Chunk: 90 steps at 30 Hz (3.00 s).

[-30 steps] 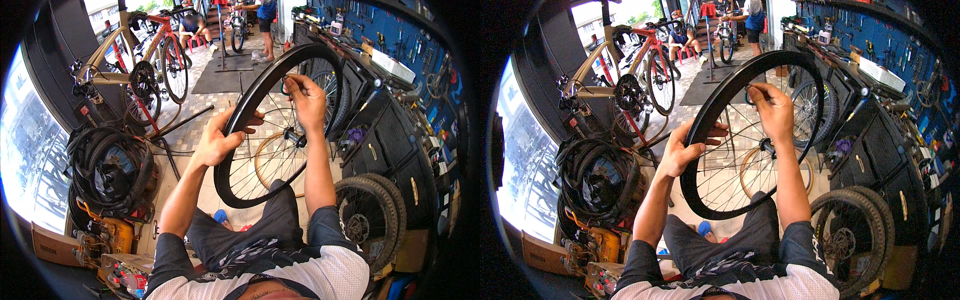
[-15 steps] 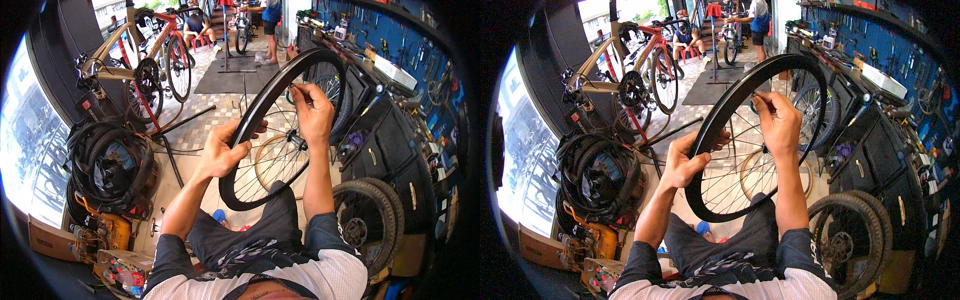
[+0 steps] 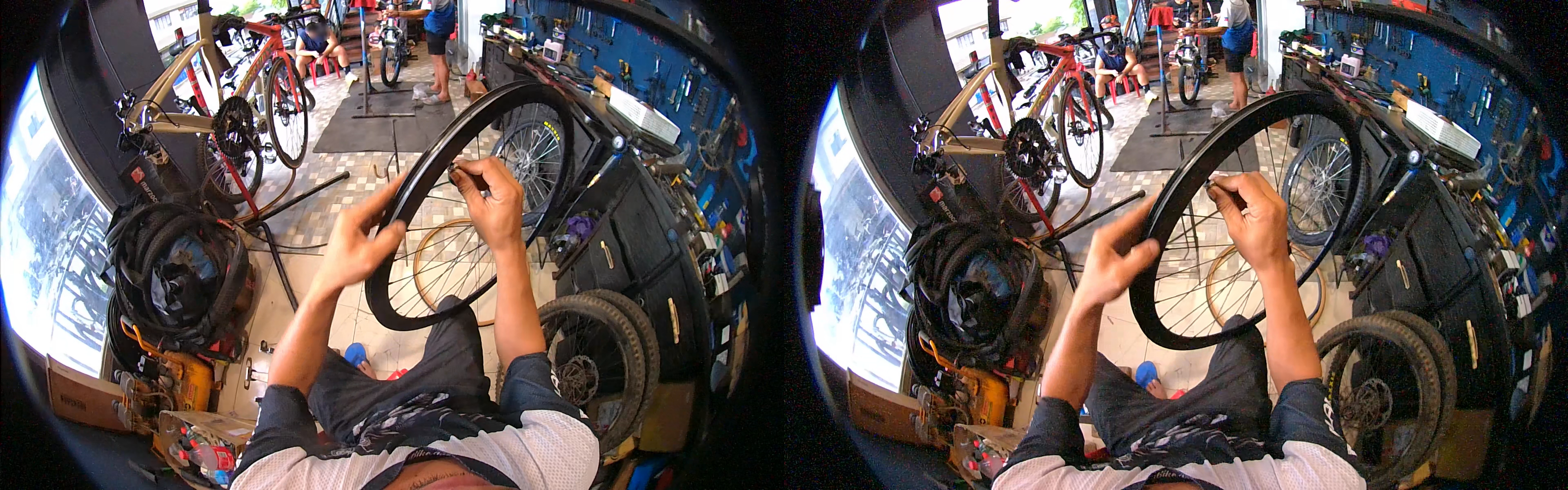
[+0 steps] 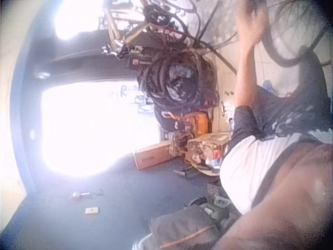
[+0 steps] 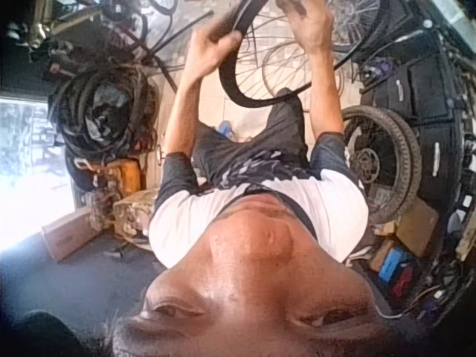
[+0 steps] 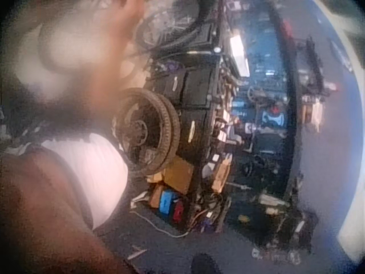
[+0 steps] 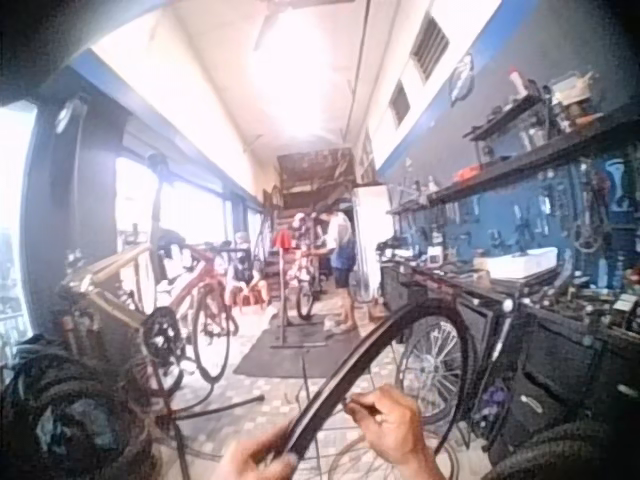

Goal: The person holds a bicycle wheel and repeatedly inserts and adjusts a small black valve core or tool into the valve stem. The person rotates the wheel and continues to manipulate the valve area with both hands.

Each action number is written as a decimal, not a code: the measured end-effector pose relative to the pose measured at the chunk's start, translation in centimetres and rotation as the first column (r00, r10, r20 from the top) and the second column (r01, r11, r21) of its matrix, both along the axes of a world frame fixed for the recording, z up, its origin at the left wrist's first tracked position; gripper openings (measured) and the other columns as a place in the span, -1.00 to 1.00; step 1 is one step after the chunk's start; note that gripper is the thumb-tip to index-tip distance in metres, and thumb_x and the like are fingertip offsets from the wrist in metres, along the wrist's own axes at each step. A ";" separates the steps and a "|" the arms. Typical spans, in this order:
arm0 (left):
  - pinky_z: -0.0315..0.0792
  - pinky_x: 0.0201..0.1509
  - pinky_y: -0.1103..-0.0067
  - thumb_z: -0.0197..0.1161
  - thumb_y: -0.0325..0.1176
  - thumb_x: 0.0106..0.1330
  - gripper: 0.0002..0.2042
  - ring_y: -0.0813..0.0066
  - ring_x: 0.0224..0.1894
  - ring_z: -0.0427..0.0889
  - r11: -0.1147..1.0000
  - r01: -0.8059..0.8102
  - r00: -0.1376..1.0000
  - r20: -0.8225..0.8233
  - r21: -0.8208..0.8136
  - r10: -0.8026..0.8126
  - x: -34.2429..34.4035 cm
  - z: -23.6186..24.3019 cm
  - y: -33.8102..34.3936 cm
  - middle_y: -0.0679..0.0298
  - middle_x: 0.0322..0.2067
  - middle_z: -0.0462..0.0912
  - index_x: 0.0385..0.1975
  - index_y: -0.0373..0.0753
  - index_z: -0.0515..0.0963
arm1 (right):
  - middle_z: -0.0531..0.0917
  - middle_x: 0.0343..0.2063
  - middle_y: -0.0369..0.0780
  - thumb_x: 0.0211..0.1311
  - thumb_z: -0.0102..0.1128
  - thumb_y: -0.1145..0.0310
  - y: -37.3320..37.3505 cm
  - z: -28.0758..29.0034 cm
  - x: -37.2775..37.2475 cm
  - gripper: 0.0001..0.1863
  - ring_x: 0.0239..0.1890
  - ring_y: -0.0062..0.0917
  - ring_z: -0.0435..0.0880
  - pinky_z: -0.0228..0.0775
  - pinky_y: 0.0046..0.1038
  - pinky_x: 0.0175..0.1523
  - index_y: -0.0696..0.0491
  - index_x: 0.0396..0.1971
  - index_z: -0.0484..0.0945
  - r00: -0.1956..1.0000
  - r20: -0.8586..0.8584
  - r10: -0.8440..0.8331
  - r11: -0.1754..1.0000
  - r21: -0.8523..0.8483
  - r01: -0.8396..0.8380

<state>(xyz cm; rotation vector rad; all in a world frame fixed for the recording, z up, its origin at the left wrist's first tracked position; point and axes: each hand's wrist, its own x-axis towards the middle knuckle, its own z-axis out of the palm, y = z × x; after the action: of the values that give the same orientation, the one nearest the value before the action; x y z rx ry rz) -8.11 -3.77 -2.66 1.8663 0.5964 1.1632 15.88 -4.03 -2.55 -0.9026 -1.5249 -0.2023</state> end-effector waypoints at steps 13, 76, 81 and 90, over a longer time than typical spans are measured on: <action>0.47 -0.06 0.63 0.27 -0.51 0.35 -0.58 0.69 -0.16 0.55 0.964 0.245 0.961 -0.109 -0.107 -0.256 1.9 3.4 3.1 0.32 -0.09 0.74 0.23 -0.33 0.56 | 0.70 -0.38 -0.32 0.41 0.44 0.33 0.1 -3.0 -1.3 -0.77 -0.41 -0.73 0.57 0.40 -0.62 -0.33 0.15 -0.17 0.61 0.909 -0.364 0.204 0.967 -0.068 -0.244; 0.54 0.05 0.56 0.19 -0.51 0.35 -0.55 0.62 -0.10 0.61 0.960 0.266 0.963 -0.017 -0.088 -0.268 1.2 1.3 4.2 0.25 0.01 0.71 0.26 -0.34 0.49 | 0.80 -0.32 -0.26 0.46 0.38 0.26 0.7 -3.1 -3.4 -0.73 -0.26 -0.62 0.71 0.54 -0.49 -0.17 0.18 -0.10 0.72 0.872 -0.431 0.233 0.918 -0.199 -0.344; 0.53 0.00 0.58 0.24 -0.50 0.35 -0.60 0.62 -0.12 0.63 0.974 0.194 0.979 -0.045 -0.121 -0.200 1.0 1.8 4.0 0.26 -0.06 0.73 0.20 -0.36 0.55 | 0.77 -0.32 -0.26 0.41 0.44 0.24 1.2 -2.6 -3.2 -0.67 -0.26 -0.63 0.70 0.51 -0.54 -0.20 0.15 -0.01 0.63 0.848 -0.438 0.297 0.885 -0.206 -0.417; 0.36 -0.21 0.64 0.33 -0.42 0.32 -0.61 0.70 -0.28 0.44 0.987 0.134 0.981 -0.129 -0.091 -0.145 0.9 2.7 3.5 0.41 -0.26 0.62 0.15 -0.34 0.61 | 0.78 -0.29 -0.11 0.42 0.41 0.33 1.8 -5.0 -2.0 -0.54 -0.23 -0.43 0.81 0.63 -0.46 -0.24 0.14 0.21 0.51 0.993 0.090 -0.080 0.995 0.072 0.074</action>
<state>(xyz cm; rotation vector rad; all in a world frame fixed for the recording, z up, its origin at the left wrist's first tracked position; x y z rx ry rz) -7.18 -0.30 0.05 1.8946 0.5686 0.9137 13.89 -2.22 -7.53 -0.9085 -1.5601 -0.3550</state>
